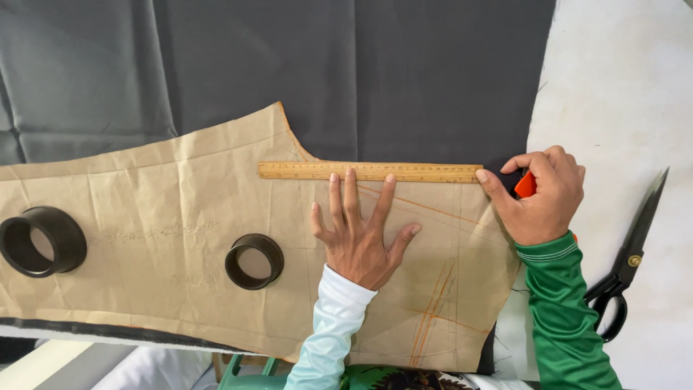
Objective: Tracing a paper pattern onto fabric using a ruler and tailor's chalk on a cutting table.
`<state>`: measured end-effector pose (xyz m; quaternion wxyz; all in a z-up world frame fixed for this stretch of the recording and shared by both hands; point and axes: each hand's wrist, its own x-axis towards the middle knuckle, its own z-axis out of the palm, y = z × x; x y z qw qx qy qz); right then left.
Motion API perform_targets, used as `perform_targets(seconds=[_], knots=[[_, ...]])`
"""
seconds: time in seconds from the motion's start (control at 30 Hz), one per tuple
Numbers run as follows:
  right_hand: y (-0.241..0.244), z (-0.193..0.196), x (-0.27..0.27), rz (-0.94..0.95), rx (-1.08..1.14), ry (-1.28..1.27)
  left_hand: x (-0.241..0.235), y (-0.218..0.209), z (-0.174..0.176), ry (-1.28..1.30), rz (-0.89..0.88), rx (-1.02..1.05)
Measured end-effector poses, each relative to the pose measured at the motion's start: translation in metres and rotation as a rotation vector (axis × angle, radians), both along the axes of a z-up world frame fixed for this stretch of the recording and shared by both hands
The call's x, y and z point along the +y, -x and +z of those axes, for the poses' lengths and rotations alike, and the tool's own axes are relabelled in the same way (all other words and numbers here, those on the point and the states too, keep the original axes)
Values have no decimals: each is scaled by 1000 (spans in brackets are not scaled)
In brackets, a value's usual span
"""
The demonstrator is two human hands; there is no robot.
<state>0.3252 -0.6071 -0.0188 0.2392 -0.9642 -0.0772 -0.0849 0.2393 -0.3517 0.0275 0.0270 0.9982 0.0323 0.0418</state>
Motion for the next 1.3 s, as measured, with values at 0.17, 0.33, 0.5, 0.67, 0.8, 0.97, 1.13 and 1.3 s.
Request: perform_targets(seconds=[0.17,0.33,0.5,0.67,0.8,0.97,1.13,1.3], knots=[[0,3,-1,8,21,-21,1,0,2,-15,-1,10],[-10,47,4,-2,214,-318,1,0,2,-37,-4,23],[-34,85,17,193,339,-437,1,1,2,-33,1,6],[-64,88,86,558,173,-374,1,2,3,-31,3,-8],[-79,67,141,789,134,-355,0,2,1,-24,14,-21],[-74,43,165,766,39,-171,1,1,1,-7,17,-56],[-75,40,161,820,52,-241,1,1,1,-15,22,-71],[-82,36,140,958,-68,-113,0,2,-2,-15,34,-62]])
